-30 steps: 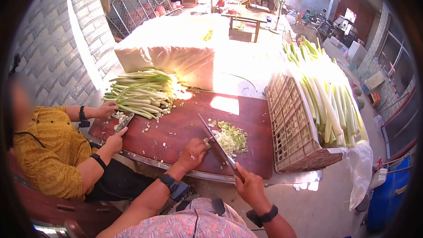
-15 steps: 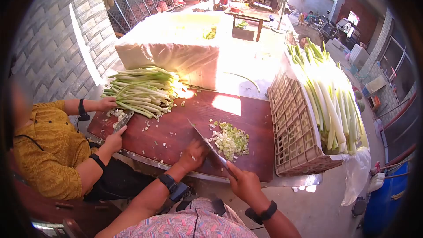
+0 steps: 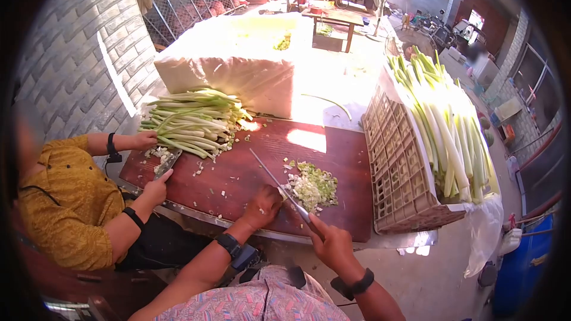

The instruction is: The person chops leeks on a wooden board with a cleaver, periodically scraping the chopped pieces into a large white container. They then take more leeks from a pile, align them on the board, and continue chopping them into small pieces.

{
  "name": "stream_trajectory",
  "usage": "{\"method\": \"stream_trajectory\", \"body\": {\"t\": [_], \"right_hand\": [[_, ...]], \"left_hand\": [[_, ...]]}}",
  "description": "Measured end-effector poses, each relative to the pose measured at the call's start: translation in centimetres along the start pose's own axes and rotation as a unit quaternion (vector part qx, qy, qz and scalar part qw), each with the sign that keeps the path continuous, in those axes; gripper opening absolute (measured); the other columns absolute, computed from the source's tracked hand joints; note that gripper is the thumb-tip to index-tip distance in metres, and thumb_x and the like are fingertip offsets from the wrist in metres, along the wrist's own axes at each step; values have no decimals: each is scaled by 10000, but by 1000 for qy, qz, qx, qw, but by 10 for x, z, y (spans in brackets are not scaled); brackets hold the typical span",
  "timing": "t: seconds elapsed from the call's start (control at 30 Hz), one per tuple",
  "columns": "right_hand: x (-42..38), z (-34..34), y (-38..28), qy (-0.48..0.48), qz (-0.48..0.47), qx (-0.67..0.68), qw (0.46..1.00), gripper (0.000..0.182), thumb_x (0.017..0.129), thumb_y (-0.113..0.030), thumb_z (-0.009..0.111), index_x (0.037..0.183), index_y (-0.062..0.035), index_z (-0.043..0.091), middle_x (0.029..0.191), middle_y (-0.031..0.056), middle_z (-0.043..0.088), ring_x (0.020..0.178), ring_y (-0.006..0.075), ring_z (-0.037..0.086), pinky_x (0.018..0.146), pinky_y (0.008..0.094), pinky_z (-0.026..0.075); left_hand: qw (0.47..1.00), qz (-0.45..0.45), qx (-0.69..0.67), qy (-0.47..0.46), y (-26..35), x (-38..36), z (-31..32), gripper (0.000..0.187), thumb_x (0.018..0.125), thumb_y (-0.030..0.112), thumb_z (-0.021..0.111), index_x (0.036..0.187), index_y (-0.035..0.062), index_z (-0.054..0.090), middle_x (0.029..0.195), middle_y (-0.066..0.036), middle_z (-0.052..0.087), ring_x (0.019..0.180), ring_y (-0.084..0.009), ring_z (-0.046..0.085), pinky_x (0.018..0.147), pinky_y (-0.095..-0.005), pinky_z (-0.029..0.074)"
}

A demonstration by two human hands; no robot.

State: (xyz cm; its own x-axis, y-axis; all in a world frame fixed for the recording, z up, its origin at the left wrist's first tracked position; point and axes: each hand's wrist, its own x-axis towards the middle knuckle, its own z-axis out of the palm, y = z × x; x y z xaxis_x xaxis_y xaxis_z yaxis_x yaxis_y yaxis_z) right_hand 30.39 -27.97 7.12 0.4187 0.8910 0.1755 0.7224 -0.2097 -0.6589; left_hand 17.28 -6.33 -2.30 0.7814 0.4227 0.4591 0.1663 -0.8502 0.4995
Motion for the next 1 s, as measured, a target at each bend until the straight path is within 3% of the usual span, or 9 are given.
{"method": "stream_trajectory", "body": {"t": [0.2,0.4,0.57,0.7,0.77,1.0], "right_hand": [[-9,-17,-10,-36,-5,-73,997,455,817,-137,714,1262,-171,629,751,178,654,675,375,649,594,432,512],[24,13,-3,-56,-20,-89,994,466,817,-147,704,1273,-178,619,765,186,659,682,382,648,603,461,512],[46,44,4,-12,-40,-36,998,463,821,-137,701,1276,-155,617,845,211,677,751,382,670,641,433,531],[38,35,5,-6,5,22,1000,445,823,-107,700,1261,-125,627,871,228,672,772,370,680,642,402,529],[25,23,5,-14,28,14,999,439,823,-98,700,1256,-118,630,871,232,670,772,366,682,638,396,527],[-14,-7,-7,-22,2,-32,999,465,810,-132,721,1264,-147,626,773,196,652,700,365,662,616,414,517]], "left_hand": [[999,28,1,21,-2,1,4,167,783,78,643,944,50,679,1029,-139,612,1001,-364,550,888,-431,484],[998,38,5,42,0,3,1,185,780,66,634,960,44,670,1036,-153,613,977,-364,551,855,-435,477],[999,18,31,22,6,1,-3,168,769,39,630,938,46,636,969,-148,575,960,-356,533,837,-435,474],[1000,-11,12,2,10,4,-9,145,763,28,626,907,42,627,948,-145,557,955,-350,526,828,-431,473],[997,25,-17,64,11,5,-8,114,728,26,643,807,31,561,852,-159,505,869,-369,524,729,-466,455],[998,44,22,36,-2,0,2,155,764,70,637,913,28,629,993,-170,587,963,-391,560,815,-447,501]]}}
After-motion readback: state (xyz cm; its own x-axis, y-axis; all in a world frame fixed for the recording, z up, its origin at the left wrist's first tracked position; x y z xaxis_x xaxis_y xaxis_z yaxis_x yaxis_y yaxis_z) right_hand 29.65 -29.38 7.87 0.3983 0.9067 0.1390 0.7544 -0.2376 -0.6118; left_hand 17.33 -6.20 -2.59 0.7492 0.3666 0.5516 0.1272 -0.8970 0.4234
